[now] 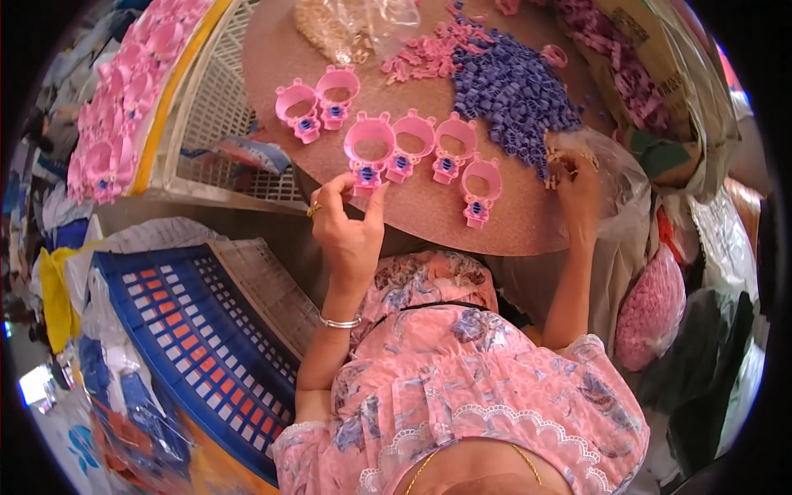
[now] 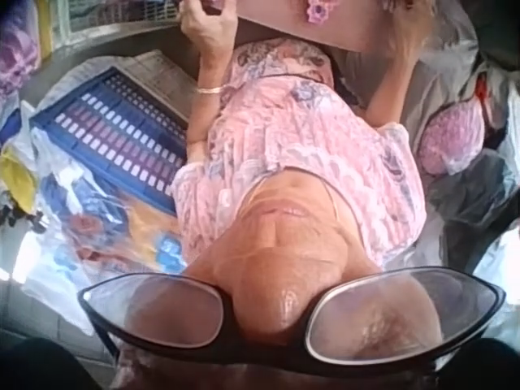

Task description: The recorder is assembling small pink plastic toy parts by manually attaching blue flowers and other decorative components.

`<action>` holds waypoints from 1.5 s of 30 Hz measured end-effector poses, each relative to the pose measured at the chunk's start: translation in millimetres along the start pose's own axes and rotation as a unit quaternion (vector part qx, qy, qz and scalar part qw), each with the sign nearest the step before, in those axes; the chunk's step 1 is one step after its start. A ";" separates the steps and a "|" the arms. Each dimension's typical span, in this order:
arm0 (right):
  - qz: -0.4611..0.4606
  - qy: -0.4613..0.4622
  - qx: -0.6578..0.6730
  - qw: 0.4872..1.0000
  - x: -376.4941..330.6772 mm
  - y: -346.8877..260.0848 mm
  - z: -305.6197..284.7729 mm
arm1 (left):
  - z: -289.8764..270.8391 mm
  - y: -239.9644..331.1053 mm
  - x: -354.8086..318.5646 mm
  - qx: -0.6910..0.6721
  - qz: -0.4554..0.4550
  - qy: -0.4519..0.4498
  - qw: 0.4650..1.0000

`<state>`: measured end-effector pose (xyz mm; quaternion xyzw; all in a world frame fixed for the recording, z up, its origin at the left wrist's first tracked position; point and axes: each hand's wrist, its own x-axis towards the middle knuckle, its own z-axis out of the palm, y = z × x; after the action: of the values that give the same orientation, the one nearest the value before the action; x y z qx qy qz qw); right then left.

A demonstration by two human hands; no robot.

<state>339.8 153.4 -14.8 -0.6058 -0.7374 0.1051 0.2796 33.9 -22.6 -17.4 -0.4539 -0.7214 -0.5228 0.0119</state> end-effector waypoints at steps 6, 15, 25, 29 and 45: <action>-0.028 0.001 -0.056 0.998 -2.2 -9.2 -10.7 | 0.7 1.1 2.8 -0.013 0.000 0.018 1.000; -0.062 0.027 -0.045 0.997 1.5 13.1 -1.6 | 5.1 -2.9 -2.9 -0.027 0.010 0.025 0.999; -0.142 -0.085 0.343 0.925 -40.7 -148.5 2.9 | 9.8 9.9 -10.1 -0.076 0.079 0.032 0.994; -0.123 -0.114 0.316 0.934 -60.2 -177.5 21.4 | 10.3 13.2 -12.8 -0.061 0.133 0.040 0.988; -0.171 -0.119 0.255 0.944 -53.7 -181.1 19.5 | 6.9 9.6 -18.2 -0.102 0.107 0.045 0.988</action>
<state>184.0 61.6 43.3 -0.3619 -0.8065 0.3113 0.3489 54.2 -28.6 -22.3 -0.5032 -0.6104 -0.6094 0.0533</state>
